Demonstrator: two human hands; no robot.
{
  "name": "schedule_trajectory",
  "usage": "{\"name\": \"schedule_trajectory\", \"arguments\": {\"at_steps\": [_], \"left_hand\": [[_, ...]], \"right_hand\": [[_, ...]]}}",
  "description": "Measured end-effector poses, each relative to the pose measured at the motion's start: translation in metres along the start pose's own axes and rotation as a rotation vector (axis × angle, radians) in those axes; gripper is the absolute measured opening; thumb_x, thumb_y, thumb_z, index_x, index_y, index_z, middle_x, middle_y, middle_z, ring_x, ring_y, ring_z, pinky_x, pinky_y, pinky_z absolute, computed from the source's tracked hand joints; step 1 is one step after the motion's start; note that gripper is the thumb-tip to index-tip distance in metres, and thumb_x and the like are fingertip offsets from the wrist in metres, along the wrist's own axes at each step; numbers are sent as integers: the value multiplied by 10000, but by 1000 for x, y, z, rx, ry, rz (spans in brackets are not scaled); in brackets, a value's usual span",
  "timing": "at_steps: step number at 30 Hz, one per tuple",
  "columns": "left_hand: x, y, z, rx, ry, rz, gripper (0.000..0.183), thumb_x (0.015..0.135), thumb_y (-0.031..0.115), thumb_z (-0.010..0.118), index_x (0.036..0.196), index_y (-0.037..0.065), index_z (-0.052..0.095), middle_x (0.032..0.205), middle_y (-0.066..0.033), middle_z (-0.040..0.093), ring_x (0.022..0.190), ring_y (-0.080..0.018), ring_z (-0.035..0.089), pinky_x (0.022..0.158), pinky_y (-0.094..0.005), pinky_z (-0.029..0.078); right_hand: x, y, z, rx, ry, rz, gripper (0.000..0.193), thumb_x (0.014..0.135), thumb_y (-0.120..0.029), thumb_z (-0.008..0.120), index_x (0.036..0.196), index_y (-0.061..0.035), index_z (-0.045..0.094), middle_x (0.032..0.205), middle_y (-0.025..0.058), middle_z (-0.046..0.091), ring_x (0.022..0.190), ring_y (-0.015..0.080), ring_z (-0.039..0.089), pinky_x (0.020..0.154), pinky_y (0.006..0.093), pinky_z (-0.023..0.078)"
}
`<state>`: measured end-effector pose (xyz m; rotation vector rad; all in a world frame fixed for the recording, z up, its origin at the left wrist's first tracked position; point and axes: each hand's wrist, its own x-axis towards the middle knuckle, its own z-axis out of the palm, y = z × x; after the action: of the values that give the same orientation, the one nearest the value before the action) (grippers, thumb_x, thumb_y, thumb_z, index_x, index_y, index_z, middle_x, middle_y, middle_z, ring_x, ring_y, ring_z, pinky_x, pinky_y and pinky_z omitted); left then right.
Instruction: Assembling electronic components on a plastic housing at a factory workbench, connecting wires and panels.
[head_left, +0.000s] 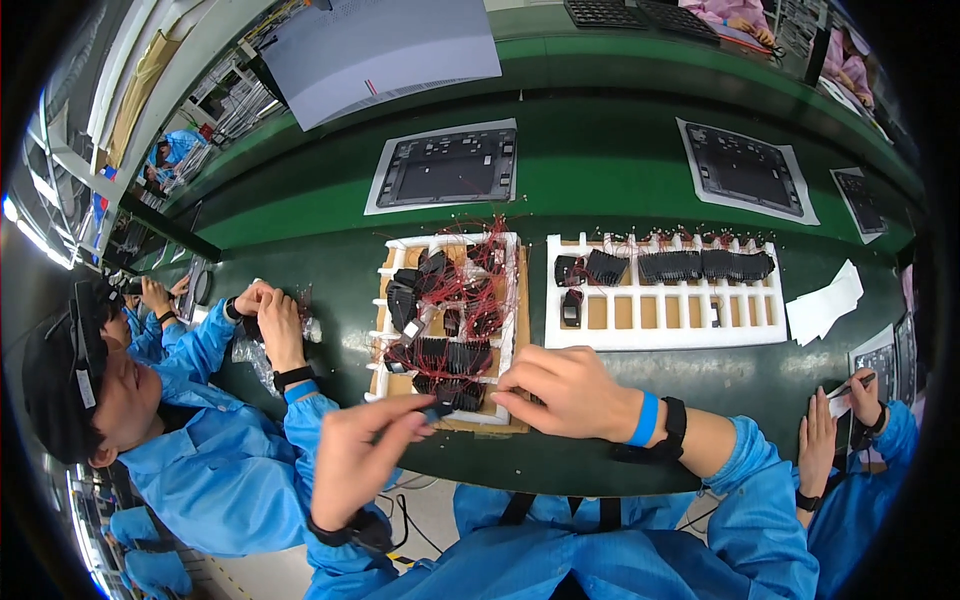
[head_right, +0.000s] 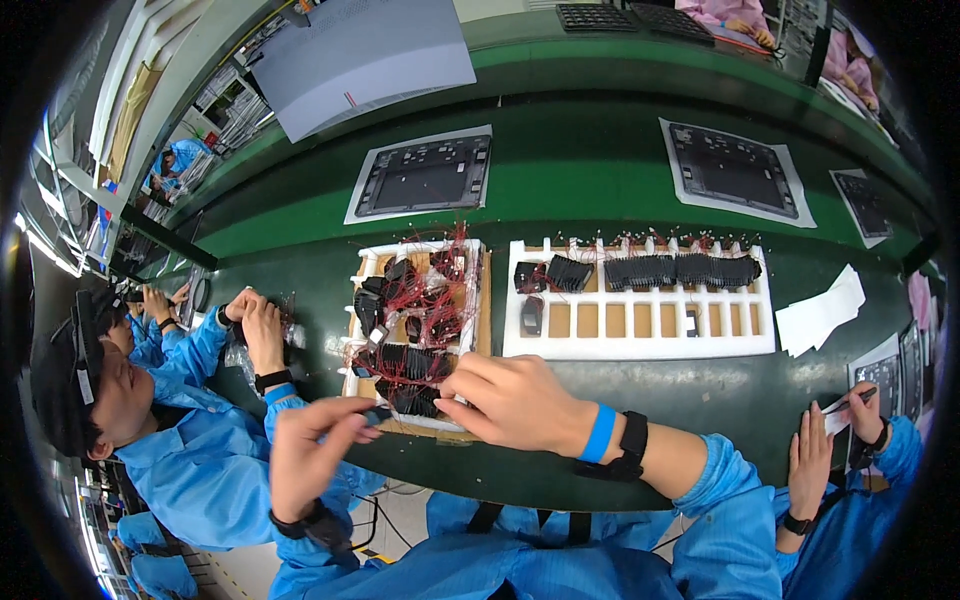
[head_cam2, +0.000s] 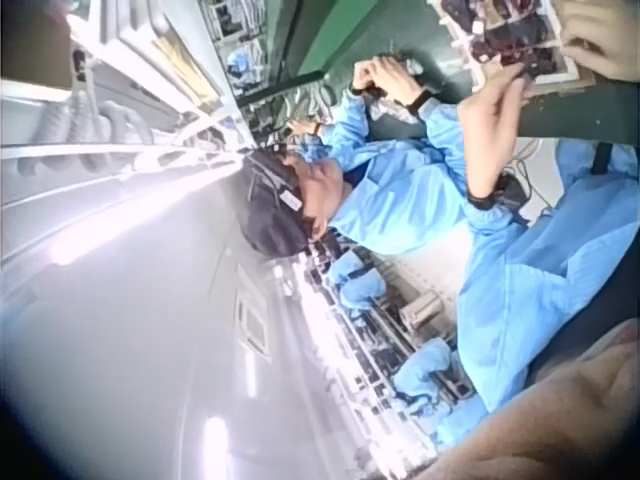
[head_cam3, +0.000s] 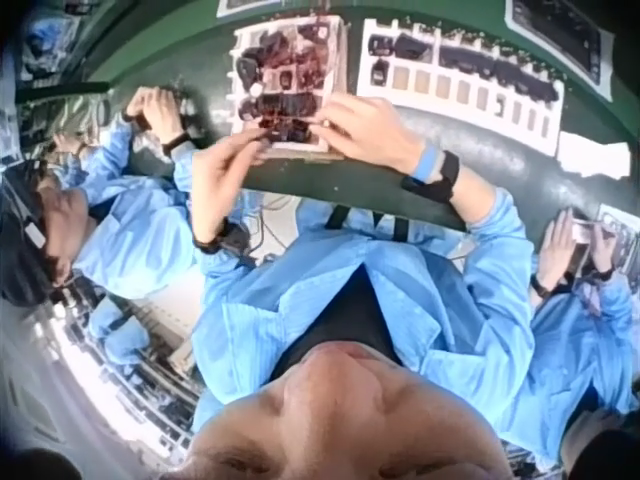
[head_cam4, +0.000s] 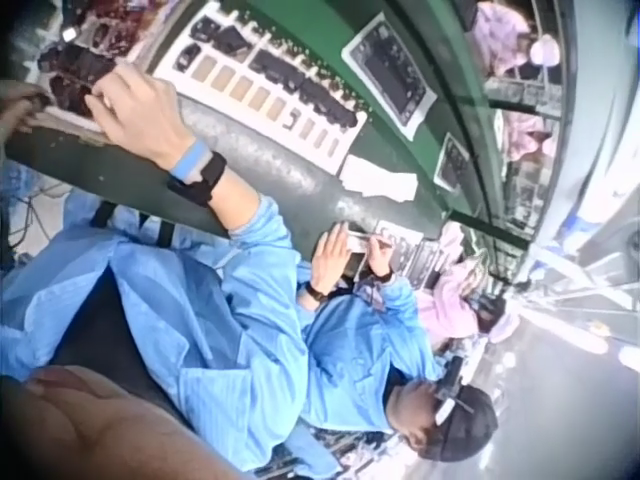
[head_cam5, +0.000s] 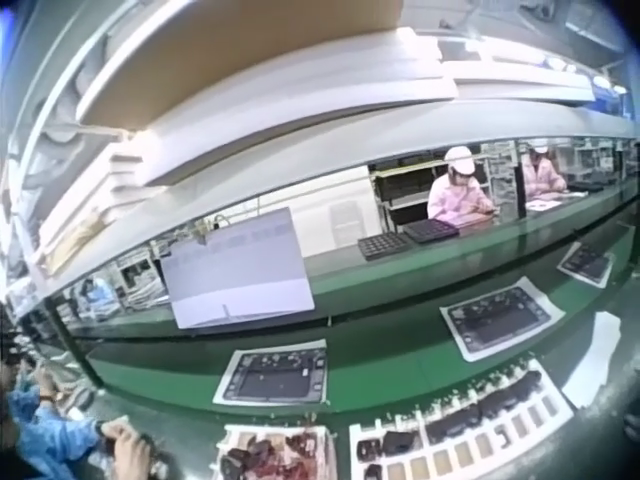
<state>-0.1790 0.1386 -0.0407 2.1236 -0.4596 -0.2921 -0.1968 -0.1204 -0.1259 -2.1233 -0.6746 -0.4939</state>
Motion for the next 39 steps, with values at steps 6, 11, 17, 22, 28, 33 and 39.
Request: {"name": "schedule_trajectory", "arguments": {"at_steps": [6,11,17,22,28,33,39], "left_hand": [[103,0,-45,-339,136,121,150,981,115,627,1053,-17,634,938,-119,717,768,-144,702,680,-263,575],[194,23,-90,-728,182,317,287,1021,173,583,1243,-9,585,1190,-161,690,1000,-171,703,844,-257,580],[304,-5,-38,-321,-89,120,278,1007,168,599,1173,-49,648,1070,-142,726,973,-210,712,852,-320,577],[357,-68,5,31,-193,-114,222,949,189,654,1044,-3,713,840,-36,695,667,-103,617,590,-250,525],[383,-89,41,130,-142,-69,164,857,150,742,888,-10,754,717,-45,694,603,-104,630,540,-255,509],[391,-87,45,145,-178,-155,171,849,115,753,870,-55,737,771,-103,738,651,-130,702,577,-247,575],[398,-94,36,64,-277,-218,192,883,153,750,866,-38,745,750,-76,728,552,-93,614,513,-219,517]], "right_hand": [[-2,1,-21,16,95,6,109,867,-161,742,839,-99,657,780,37,599,579,214,616,507,335,482],[-26,3,-44,-6,130,121,103,827,-128,772,810,-93,676,741,36,612,573,208,602,512,320,473],[-71,12,-79,-75,251,338,96,819,-54,779,808,-47,684,710,42,621,514,107,576,481,244,453],[-51,10,-114,-145,169,339,102,826,-58,767,788,-38,674,691,47,610,533,132,590,490,257,458],[-29,7,-129,-207,163,304,106,822,-67,766,787,-38,670,656,54,606,546,154,598,498,281,459],[-42,13,-120,-199,68,361,118,824,-93,780,788,-48,677,652,55,624,542,161,599,496,282,458],[-62,15,-126,-158,139,515,112,836,-85,774,790,-37,684,690,65,665,543,148,604,502,274,461]]}}
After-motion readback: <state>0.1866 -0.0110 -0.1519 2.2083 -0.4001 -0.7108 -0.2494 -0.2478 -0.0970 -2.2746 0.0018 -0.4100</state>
